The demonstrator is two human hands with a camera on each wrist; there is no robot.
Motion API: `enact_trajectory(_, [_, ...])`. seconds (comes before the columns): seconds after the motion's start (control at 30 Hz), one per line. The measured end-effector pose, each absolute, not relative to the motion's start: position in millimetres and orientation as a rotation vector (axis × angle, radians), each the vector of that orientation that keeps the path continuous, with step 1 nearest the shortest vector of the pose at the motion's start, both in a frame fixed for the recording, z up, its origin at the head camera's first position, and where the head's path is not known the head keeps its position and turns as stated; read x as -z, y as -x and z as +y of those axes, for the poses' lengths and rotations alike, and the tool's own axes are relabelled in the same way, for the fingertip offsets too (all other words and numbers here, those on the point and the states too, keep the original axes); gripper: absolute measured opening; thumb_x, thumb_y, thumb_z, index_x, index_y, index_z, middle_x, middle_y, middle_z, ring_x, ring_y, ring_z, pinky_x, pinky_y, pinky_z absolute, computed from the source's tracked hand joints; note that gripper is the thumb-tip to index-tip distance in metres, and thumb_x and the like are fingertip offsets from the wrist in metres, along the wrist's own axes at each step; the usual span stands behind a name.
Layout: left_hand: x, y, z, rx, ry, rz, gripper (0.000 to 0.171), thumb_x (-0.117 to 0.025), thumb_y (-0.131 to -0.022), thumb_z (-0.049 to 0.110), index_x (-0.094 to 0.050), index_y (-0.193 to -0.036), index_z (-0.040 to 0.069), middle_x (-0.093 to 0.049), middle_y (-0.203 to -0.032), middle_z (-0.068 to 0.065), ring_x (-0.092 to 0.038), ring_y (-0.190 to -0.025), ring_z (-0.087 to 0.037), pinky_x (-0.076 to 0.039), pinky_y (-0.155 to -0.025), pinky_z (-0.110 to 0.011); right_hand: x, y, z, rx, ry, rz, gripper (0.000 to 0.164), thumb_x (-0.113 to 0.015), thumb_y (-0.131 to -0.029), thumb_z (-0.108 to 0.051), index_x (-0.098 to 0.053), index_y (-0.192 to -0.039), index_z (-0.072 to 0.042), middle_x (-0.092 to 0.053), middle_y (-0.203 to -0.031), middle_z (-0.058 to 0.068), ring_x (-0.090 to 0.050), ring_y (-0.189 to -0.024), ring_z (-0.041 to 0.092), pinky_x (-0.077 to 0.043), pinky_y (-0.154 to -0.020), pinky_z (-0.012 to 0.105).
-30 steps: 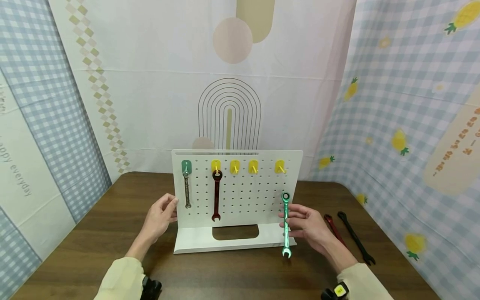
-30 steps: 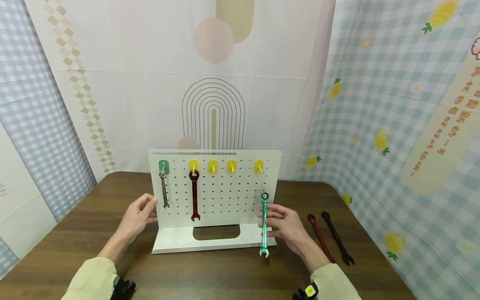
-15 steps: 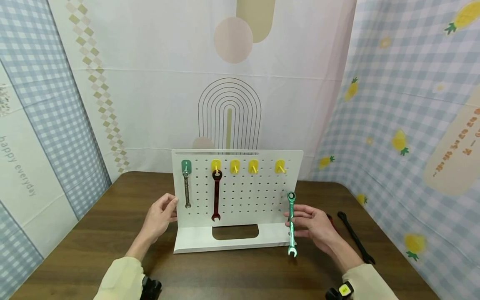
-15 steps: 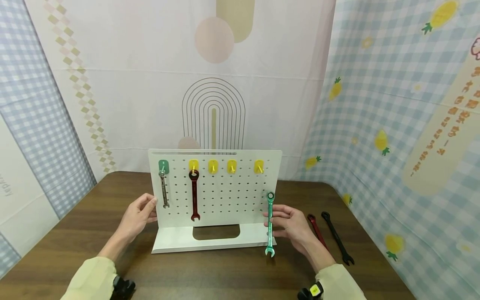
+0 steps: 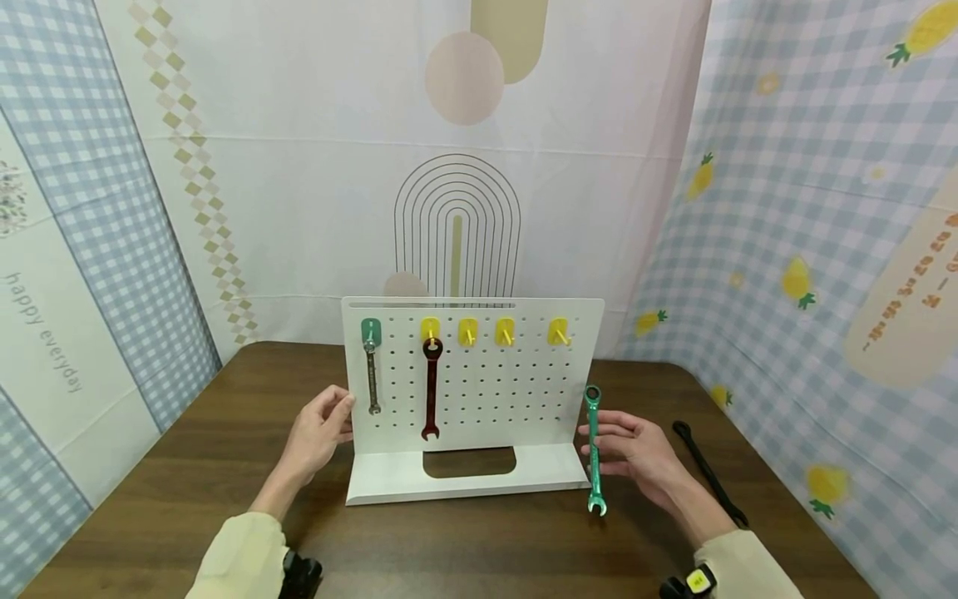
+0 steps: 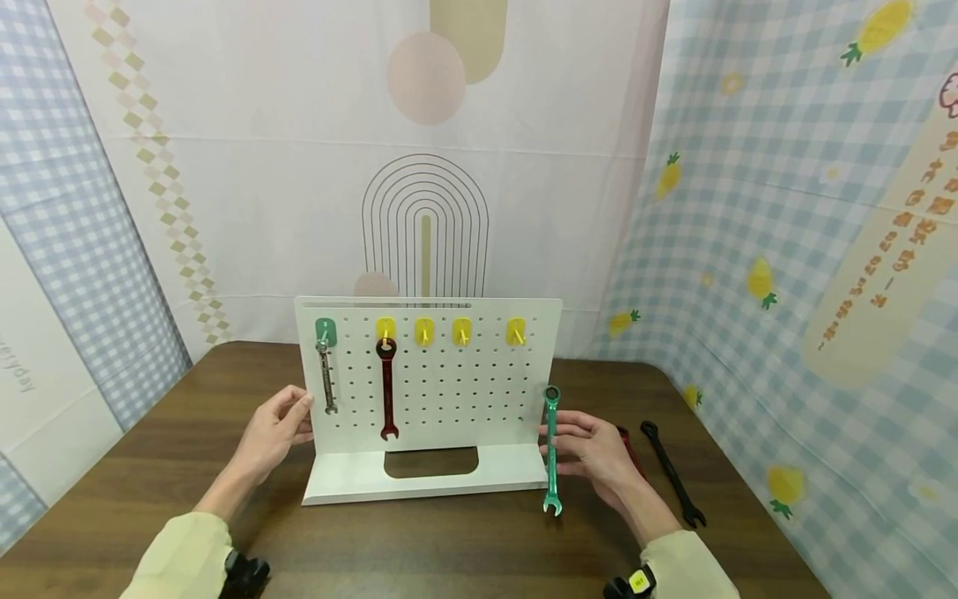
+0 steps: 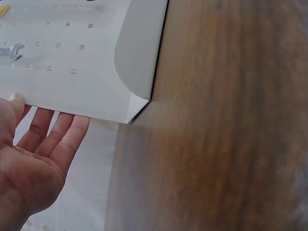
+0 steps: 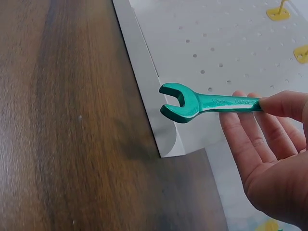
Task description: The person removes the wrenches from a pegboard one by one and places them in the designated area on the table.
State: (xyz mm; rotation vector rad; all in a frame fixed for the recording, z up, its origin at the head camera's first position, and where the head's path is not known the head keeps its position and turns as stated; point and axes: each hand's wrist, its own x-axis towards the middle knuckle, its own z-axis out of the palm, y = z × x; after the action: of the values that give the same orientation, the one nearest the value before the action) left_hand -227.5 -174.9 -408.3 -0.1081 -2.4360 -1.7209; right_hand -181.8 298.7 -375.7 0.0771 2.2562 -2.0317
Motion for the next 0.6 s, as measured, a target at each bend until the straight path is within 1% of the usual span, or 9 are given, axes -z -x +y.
enact_trajectory(0.1, [408.5, 227.0, -175.1, 1.722, 0.107, -2.437, 0.03, -0.051, -0.114, 0.029, -0.061, -0.121, 0.002, -0.065, -0.117, -0.023, -0.07, -0.095, -0.026, -0.066, -0.089, -0.042, 377.5, 181.1, 302.1, 2.028, -0.069, 2.263, 0.048, -0.068, -0.101, -0.005, -0.053, -0.146, 0.001, -0.074, -0.13, 0.015, -0.077, -0.107, 0.03, -0.067, -0.085, 0.042])
enact_trajectory(0.2, [408.5, 226.9, -175.2, 1.72, 0.108, -2.436, 0.03, -0.051, -0.114, 0.029, -0.061, -0.121, 0.002, -0.065, -0.116, -0.023, -0.07, -0.095, -0.026, -0.066, -0.089, -0.042, 379.3, 181.0, 306.2, 2.03, -0.066, 2.267, 0.05, -0.069, -0.101, -0.006, -0.053, -0.147, 0.001, -0.075, -0.128, 0.012, -0.077, -0.106, 0.028, -0.067, -0.085, 0.042])
enact_trajectory(0.37, [407.7, 226.8, -175.1, 1.718, 0.112, -2.438, 0.029, -0.051, -0.114, 0.028, -0.06, -0.121, 0.002, -0.065, -0.118, -0.024, -0.07, -0.095, -0.026, -0.066, -0.09, -0.044, 381.6, 180.4, 313.6, 2.019, -0.067, 2.277, 0.052, -0.069, -0.101, -0.008, -0.051, -0.149, 0.001, -0.077, -0.126, 0.007, -0.077, -0.103, 0.021, -0.067, -0.084, 0.039])
enact_trajectory(0.6, [407.2, 226.7, -175.2, 1.717, 0.114, -2.442, 0.029, -0.05, -0.114, 0.028, -0.06, -0.122, 0.002, -0.064, -0.117, -0.023, -0.07, -0.095, -0.026, -0.066, -0.09, -0.043, 384.4, 179.5, 321.3, 2.002, -0.087, 2.282, 0.056, -0.069, -0.102, -0.009, -0.047, -0.152, 0.001, -0.076, -0.126, 0.005, -0.077, -0.104, 0.022, -0.067, -0.085, 0.041])
